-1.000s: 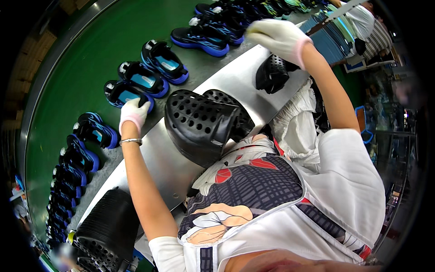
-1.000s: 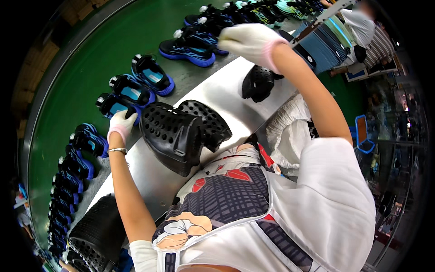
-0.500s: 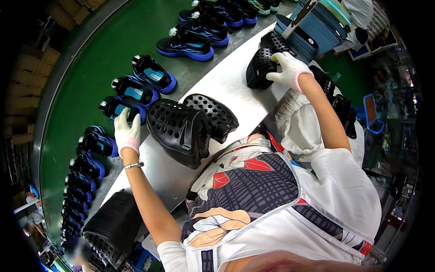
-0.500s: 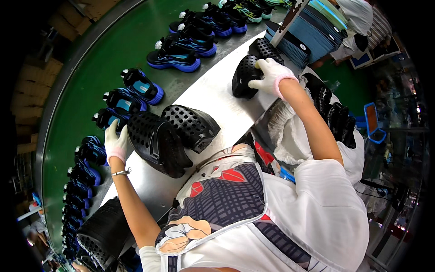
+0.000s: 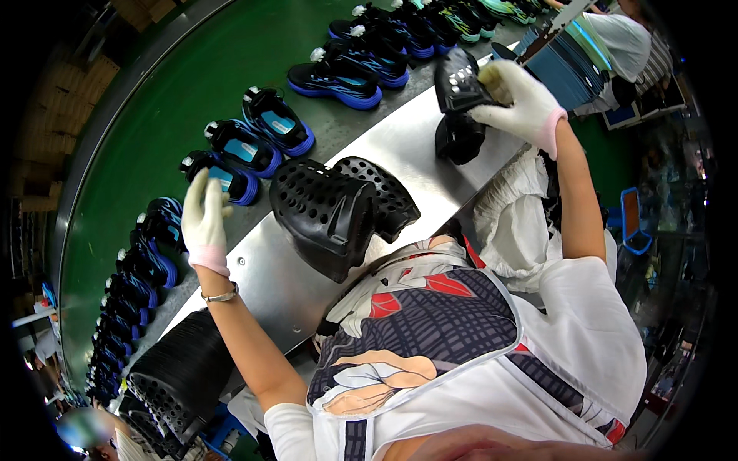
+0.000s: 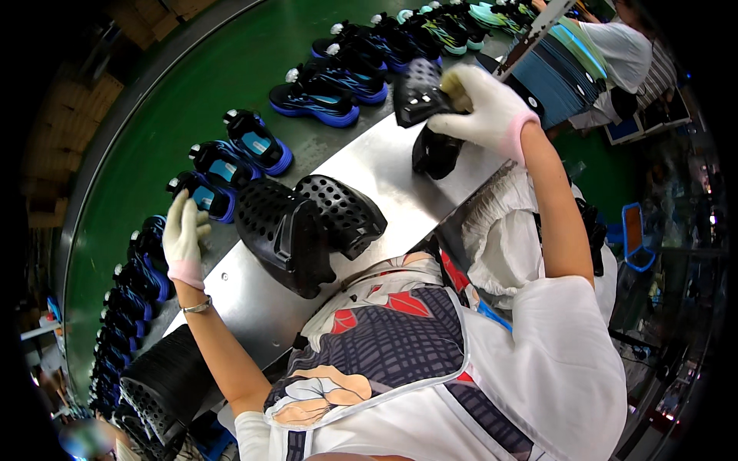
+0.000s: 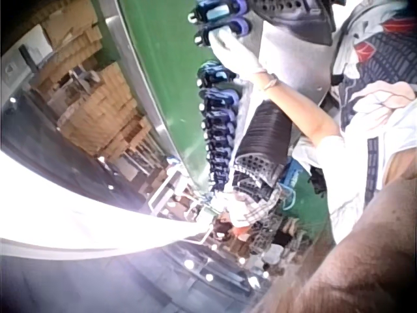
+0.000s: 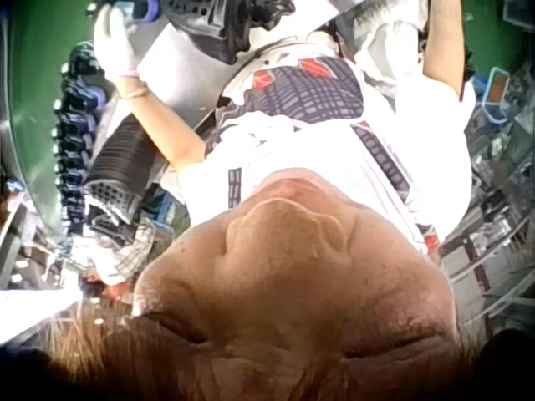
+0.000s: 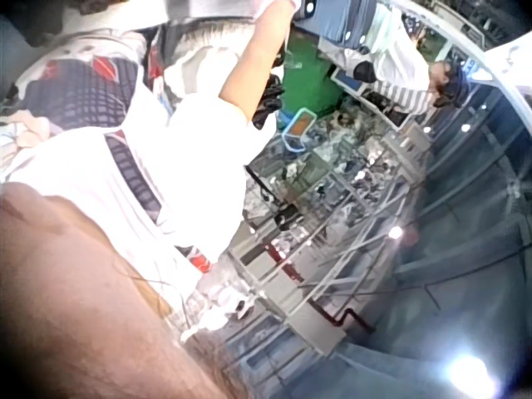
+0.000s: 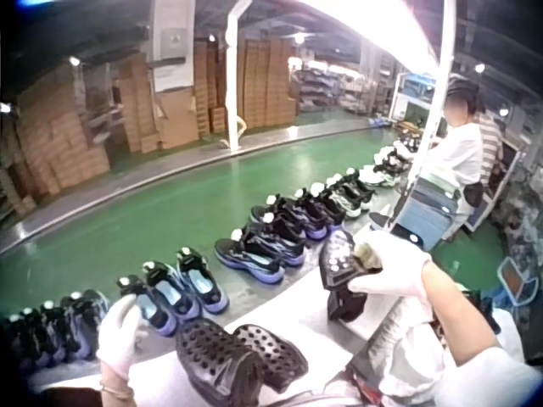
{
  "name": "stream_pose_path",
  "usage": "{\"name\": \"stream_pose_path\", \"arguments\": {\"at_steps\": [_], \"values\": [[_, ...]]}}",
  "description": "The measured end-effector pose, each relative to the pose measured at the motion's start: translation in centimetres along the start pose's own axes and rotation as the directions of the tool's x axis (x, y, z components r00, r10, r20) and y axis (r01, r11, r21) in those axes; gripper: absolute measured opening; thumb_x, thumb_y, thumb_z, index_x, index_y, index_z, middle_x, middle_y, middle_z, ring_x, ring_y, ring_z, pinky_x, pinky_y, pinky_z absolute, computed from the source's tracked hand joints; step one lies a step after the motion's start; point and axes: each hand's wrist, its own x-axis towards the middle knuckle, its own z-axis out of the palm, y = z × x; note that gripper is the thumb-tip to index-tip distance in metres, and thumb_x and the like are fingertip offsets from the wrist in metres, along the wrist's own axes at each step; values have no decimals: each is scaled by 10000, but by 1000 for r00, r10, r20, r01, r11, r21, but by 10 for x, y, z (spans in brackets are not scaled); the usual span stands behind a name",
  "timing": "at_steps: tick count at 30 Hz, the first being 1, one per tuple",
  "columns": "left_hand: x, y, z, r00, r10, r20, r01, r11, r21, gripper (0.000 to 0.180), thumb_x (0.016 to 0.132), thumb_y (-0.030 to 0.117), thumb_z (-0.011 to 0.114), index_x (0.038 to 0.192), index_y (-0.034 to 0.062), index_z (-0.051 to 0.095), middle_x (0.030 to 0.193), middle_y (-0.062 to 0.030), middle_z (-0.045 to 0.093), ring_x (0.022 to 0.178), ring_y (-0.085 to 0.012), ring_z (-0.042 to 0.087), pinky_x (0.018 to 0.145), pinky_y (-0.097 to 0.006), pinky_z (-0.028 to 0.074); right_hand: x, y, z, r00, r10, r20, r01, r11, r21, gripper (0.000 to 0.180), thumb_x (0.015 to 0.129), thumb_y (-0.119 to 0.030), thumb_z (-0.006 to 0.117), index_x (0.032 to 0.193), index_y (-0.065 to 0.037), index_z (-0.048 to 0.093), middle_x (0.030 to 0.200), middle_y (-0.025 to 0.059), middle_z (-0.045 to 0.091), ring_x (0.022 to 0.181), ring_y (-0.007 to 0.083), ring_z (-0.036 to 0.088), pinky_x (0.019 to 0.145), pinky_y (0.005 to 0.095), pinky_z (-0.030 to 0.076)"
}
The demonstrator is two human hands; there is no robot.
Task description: The person moves various shoes from stacks onto a conveyor belt and places plastic forms inside them.
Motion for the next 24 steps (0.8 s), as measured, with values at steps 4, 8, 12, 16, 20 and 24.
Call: {"name": "stream_pose_path", "arguments": {"at_steps": [4,8,12,16,20,24], "values": [[-19,59,5,986,91,139,-35,934,-356,551,1013,369,419,1336,-78,434,1270,-191,531,959,-181,606,762,-260,526,30,-82,13,889,-454,-58,457,887,65,528,686,-124,761,1161,-38,544,993,68,604,883,177,609,825,294,484],[-28,78,-3,892,235,387,226,511,-830,669,993,513,345,1346,-54,382,1296,-193,490,1072,-272,570,878,-359,515,46,-180,45,636,-772,2,765,631,131,529,680,-283,772,1088,-9,579,1019,129,597,900,246,615,824,332,513],[-40,81,-24,972,146,183,118,371,-921,617,936,514,471,1236,-25,481,1161,-144,549,1054,-255,577,939,-382,498,51,-237,78,581,-788,204,728,615,302,454,733,-89,728,1156,-5,586,969,95,615,791,163,627,745,271,520],[-44,53,-43,984,102,-148,-177,439,-881,506,935,448,480,1139,-12,532,1029,-126,586,943,-217,595,840,-342,518,56,-273,99,600,-679,423,575,734,362,401,823,-172,651,1173,13,588,877,99,648,765,128,615,692,266,509],[-38,41,-41,939,6,-344,-311,443,-841,392,938,410,523,1069,42,553,915,-50,571,826,-161,575,769,-313,497,56,-299,118,601,-590,539,619,770,153,444,861,-331,599,1128,24,597,821,141,655,703,191,630,660,299,512],[-29,17,-43,927,-27,-375,-330,420,-845,330,938,363,565,1050,54,538,956,-26,588,860,-125,585,773,-278,489,61,-311,145,605,-570,555,648,758,72,547,816,-488,524,1023,5,638,827,228,655,812,355,648,746,392,518]]}}
